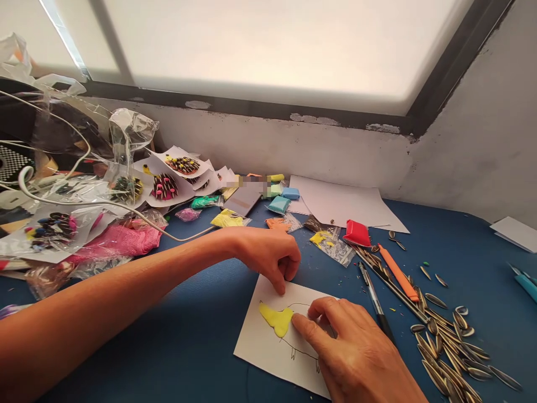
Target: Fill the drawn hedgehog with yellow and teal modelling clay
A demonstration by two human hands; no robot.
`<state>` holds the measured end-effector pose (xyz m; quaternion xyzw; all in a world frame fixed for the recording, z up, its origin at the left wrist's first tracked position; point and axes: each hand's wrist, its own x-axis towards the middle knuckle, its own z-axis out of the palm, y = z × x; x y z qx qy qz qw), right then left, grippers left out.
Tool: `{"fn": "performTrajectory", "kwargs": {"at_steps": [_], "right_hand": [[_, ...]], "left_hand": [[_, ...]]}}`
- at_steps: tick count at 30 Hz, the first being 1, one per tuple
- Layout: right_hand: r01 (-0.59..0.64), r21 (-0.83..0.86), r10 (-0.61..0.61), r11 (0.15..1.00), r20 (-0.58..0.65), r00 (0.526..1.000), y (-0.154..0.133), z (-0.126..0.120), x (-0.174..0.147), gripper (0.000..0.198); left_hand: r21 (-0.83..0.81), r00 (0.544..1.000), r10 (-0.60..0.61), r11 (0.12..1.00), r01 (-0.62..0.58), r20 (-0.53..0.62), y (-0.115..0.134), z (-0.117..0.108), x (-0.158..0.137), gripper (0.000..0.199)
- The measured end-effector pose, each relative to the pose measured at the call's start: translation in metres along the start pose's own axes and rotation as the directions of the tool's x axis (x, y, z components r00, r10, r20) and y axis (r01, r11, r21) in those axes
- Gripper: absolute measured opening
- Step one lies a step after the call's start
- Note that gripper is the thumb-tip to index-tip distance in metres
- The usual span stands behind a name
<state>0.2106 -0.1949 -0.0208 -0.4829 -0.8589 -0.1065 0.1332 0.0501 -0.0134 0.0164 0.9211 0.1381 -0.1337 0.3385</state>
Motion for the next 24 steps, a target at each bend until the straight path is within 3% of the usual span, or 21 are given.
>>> {"fn": "performTrajectory", "kwargs": {"at_steps": [11,19,24], "right_hand": [[-0.035,0.008,0.035,0.999,-0.034,0.999,-0.004,0.004,-0.004,0.038],[-0.194,0.121,0.206,0.973,-0.097,0.974,-0.012,0.003,-0.002,0.034],[-0.189,0.13,0.197,0.973,-0.048,0.979,-0.022,0.003,0.006,0.039]], "left_hand": [[0.018,0.999,0.026,1.0,-0.025,-0.03,-0.005,0.0,0.001,0.033],[-0.016,0.999,-0.004,1.0,0.003,-0.032,-0.005,0.002,0.002,0.012],[0.003,0.999,-0.01,1.0,0.01,-0.034,-0.004,0.002,0.002,0.014]]}}
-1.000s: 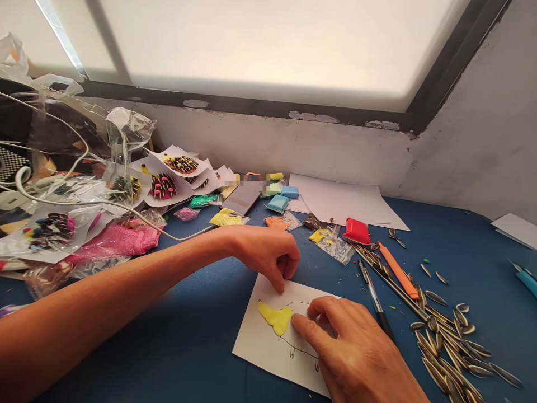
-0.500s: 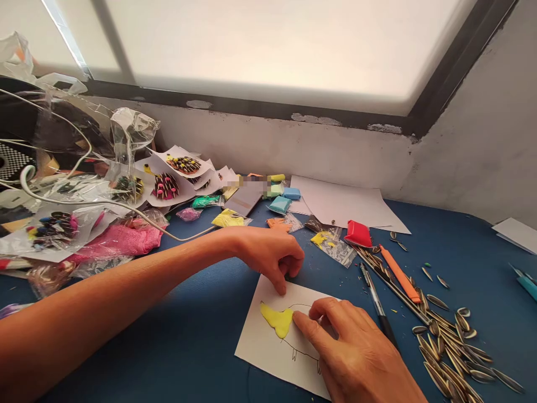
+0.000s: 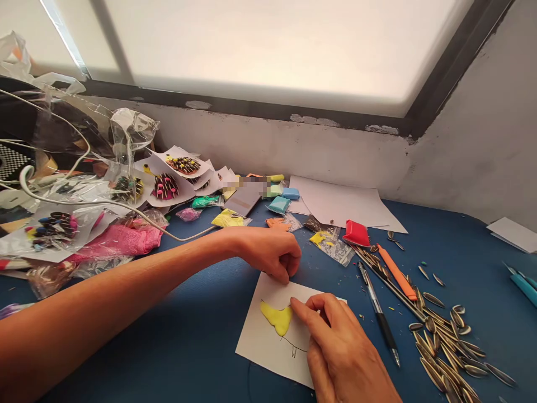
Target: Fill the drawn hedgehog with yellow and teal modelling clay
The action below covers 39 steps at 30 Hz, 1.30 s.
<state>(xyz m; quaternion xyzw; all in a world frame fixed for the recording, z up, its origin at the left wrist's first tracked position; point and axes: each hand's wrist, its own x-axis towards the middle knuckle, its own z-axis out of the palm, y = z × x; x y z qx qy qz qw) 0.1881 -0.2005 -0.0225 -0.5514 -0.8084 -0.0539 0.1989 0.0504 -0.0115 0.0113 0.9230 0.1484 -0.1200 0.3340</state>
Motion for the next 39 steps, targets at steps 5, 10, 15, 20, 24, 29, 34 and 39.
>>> {"fn": "performTrajectory", "kwargs": {"at_steps": [5,10,15,20,24,29,34,39], "right_hand": [[0.01,-0.054,-0.008,0.999,0.047,0.999,0.004,0.002,-0.004,0.042],[0.055,-0.111,-0.058,0.992,-0.019,0.998,0.008,0.001,-0.004,0.037],[0.1,-0.23,-0.121,0.968,-0.08,0.989,0.013,0.002,-0.002,0.035],[0.111,-0.312,-0.142,0.943,-0.077,0.987,0.018,0.002,-0.004,0.036],[0.115,-0.318,-0.152,0.941,-0.092,0.984,0.017,0.002,-0.004,0.037],[0.11,-0.282,-0.141,0.953,-0.093,0.986,0.017,0.003,-0.003,0.036],[0.099,-0.286,-0.131,0.953,-0.096,0.987,0.024,-0.002,-0.003,0.039],[0.106,-0.269,-0.135,0.957,-0.091,0.987,0.02,-0.01,0.003,0.038]], "left_hand": [[0.041,1.0,0.014,0.999,-0.013,-0.022,0.001,-0.001,-0.001,0.014],[0.057,0.999,0.023,0.998,-0.021,-0.033,0.003,-0.001,-0.003,0.017],[0.094,0.995,0.031,0.995,-0.023,-0.092,0.007,0.002,-0.001,0.025],[0.173,0.997,0.018,0.985,-0.005,-0.076,0.013,0.002,-0.003,0.021],[0.213,0.997,-0.039,0.976,0.053,-0.071,0.02,0.004,-0.007,0.012],[0.192,0.997,-0.059,0.979,0.068,-0.049,0.025,0.007,-0.007,0.007],[0.028,0.988,-0.073,0.997,0.078,-0.138,0.022,0.008,-0.006,0.007],[-0.144,0.965,-0.071,0.989,0.035,-0.253,0.012,0.016,-0.003,0.009]]}}
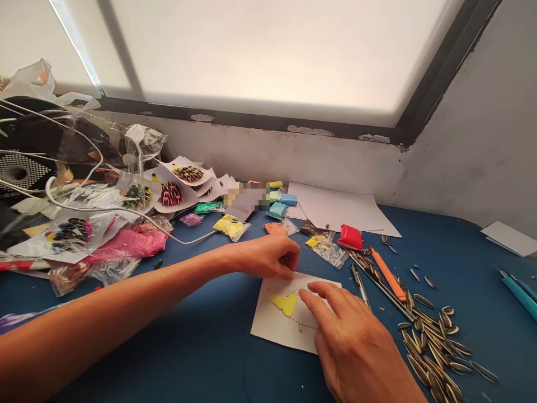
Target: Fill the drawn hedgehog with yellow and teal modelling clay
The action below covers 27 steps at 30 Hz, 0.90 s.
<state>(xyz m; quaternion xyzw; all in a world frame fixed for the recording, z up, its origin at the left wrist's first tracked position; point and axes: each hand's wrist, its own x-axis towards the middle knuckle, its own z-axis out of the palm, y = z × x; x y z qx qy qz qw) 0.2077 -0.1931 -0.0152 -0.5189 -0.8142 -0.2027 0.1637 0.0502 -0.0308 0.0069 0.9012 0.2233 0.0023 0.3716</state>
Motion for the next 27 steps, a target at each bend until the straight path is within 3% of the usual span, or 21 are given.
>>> {"fn": "performTrajectory", "kwargs": {"at_steps": [6,11,16,21,27], "right_hand": [[-0.014,0.093,0.017,0.996,-0.025,1.0,-0.004,0.01,-0.002,0.026],[-0.027,0.152,0.02,0.988,0.046,0.999,-0.002,0.016,-0.009,0.035],[-0.128,0.215,0.124,0.968,0.033,0.992,-0.01,0.014,-0.002,0.034],[-0.223,0.309,0.227,0.925,0.025,0.974,-0.015,0.014,0.003,0.033],[-0.209,0.366,0.175,0.907,0.124,0.977,-0.008,0.011,0.007,0.027]], "left_hand": [[-0.04,0.999,0.016,0.999,-0.015,0.027,-0.001,0.0,0.0,0.009],[-0.026,0.998,0.033,0.999,-0.032,0.054,-0.001,-0.002,0.003,0.011],[-0.106,0.995,0.046,0.994,-0.036,0.088,-0.006,-0.002,0.005,0.011],[-0.024,0.994,0.061,0.998,-0.059,0.085,-0.003,-0.003,0.006,0.01],[-0.132,0.988,0.126,0.985,-0.113,0.093,-0.008,-0.001,0.009,0.005]]}}
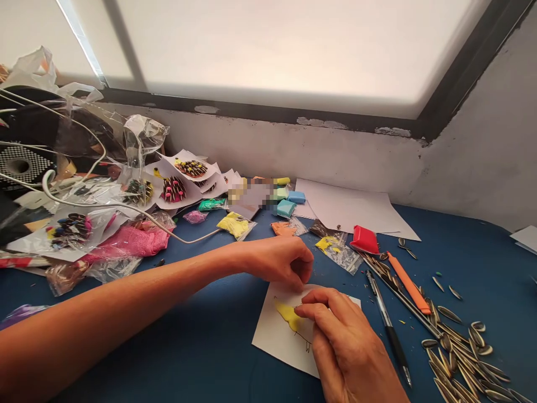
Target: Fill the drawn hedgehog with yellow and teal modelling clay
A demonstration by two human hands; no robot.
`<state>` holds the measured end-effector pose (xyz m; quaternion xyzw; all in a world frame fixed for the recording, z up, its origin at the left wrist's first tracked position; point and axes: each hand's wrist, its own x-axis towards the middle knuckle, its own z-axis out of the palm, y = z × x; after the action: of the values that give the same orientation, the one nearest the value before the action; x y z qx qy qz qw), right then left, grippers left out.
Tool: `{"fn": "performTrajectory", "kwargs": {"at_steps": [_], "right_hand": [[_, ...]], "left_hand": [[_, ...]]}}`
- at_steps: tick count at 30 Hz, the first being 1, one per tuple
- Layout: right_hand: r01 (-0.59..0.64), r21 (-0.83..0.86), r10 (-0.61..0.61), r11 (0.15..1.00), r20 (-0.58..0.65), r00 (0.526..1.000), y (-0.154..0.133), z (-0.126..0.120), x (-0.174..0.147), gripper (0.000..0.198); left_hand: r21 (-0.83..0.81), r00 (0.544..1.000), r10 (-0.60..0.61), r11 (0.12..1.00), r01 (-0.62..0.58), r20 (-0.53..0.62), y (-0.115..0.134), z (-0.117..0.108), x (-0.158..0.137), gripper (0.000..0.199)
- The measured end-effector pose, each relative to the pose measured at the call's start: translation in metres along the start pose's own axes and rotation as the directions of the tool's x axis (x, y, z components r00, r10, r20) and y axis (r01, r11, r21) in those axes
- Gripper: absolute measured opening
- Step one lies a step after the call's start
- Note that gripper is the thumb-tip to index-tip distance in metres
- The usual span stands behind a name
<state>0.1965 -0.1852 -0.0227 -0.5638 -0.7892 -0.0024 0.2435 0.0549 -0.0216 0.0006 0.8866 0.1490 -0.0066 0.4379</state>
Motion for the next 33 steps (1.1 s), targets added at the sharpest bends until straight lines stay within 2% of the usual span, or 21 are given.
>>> {"fn": "performTrajectory", "kwargs": {"at_steps": [3,6,9,13,24,29,33], "right_hand": [[0.01,-0.005,-0.009,1.0,0.017,1.0,0.0,0.002,0.003,0.029],[0.019,-0.013,-0.02,1.0,-0.033,0.999,0.002,0.008,0.002,0.027],[-0.027,-0.007,0.026,1.0,-0.097,0.995,0.005,0.012,-0.003,0.026],[-0.063,-0.003,0.063,0.998,-0.098,0.993,0.006,0.014,-0.007,0.029],[0.031,-0.068,-0.038,0.997,-0.104,0.994,0.004,0.017,-0.005,0.031],[0.09,-0.11,-0.095,0.99,-0.045,0.994,0.009,0.015,-0.006,0.033],[0.015,-0.064,-0.02,0.998,-0.088,0.996,0.01,0.013,-0.007,0.036]], "left_hand": [[-0.021,1.0,-0.018,1.0,0.019,0.001,-0.002,0.0,-0.001,0.006],[-0.065,0.999,-0.043,0.997,0.044,0.017,-0.004,-0.001,-0.001,0.009],[-0.116,0.999,-0.044,0.992,0.045,0.013,-0.007,-0.001,-0.001,0.014],[-0.133,0.999,-0.034,0.99,0.036,0.017,-0.011,-0.001,0.001,0.013],[-0.123,0.999,-0.023,0.992,0.028,0.042,-0.011,-0.002,0.001,0.01],[-0.118,0.998,0.011,0.993,-0.002,0.069,-0.011,-0.004,0.0,0.009],[-0.093,0.994,0.025,0.996,-0.015,0.104,-0.01,-0.007,-0.003,0.016]]}}
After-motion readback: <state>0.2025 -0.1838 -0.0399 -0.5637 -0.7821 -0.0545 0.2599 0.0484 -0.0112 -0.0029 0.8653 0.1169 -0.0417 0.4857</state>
